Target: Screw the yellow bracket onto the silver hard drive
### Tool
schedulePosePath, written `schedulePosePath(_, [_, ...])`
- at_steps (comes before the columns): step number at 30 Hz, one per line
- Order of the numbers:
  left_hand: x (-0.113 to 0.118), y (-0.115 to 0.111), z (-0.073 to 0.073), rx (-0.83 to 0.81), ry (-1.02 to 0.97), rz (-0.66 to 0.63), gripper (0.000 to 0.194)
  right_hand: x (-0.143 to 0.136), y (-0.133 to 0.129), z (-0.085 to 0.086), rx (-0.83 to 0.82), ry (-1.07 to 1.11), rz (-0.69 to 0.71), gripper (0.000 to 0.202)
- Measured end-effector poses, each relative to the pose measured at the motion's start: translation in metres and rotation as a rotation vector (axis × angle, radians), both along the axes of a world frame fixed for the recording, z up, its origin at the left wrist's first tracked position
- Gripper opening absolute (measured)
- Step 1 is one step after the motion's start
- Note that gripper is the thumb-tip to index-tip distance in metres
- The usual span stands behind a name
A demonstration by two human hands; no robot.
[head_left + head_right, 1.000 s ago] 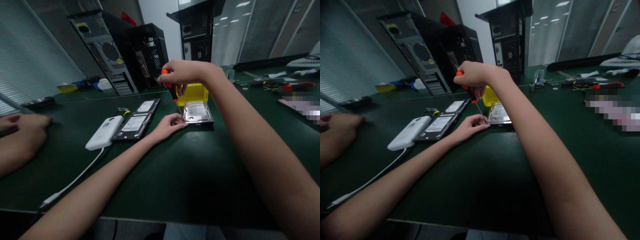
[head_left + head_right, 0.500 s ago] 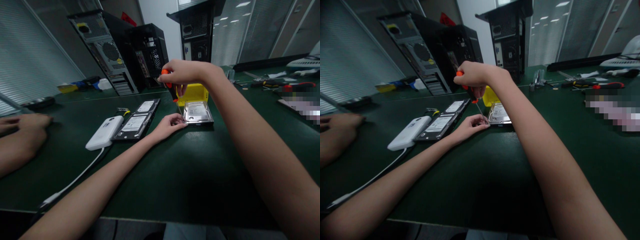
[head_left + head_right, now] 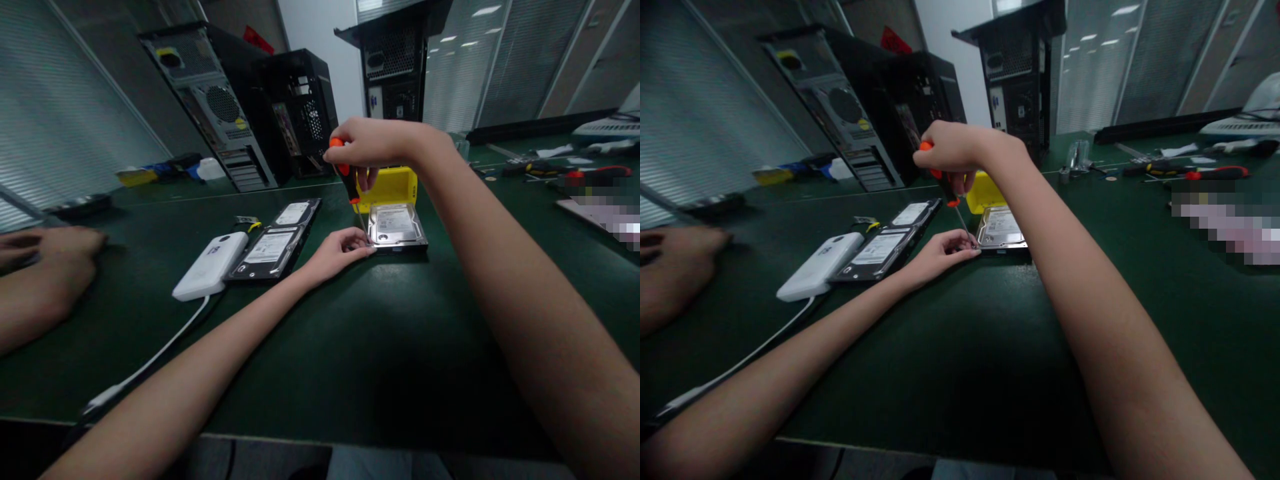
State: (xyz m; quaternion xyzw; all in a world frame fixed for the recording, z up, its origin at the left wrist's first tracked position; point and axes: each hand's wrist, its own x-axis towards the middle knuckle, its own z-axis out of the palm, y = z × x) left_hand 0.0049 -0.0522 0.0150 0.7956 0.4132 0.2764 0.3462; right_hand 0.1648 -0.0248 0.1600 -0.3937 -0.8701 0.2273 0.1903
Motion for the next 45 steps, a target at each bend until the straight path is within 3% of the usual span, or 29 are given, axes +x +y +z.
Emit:
schedulePosePath(7, [-0.0001,0.0004,-0.0009,0.011,0.002,-0.004,0.029,-0.0024,-0.0012,-0.0043,0.068,0.017,0.002,0.026])
schedulePosePath(14, [-0.0007,-0.0002,-0.0007,0.002,-0.004,-0.004,0.029,0.0022,0.0001,-0.0002,0.023,0.026,0.002,0.024])
schedulePosePath(20, [-0.0008,-0.0007,-0.0005,0.001,-0.007,0.002,0.030,0.0051,0.0015,0.0002,0.131,0.010,0.023,0.028])
schedulePosePath(37, [-0.0010,0.0002,-0.0017,0.024,0.002,0.008,0.029,0.0049,0.0039,0.0007,0.212,-0.036,0.050,0.020])
schedulePosePath(45, [-0.0005,-0.0005,-0.0008,0.015,-0.006,0.003,0.029,0.0038,0.0016,0.0005,0.170,-0.037,0.027,0.026])
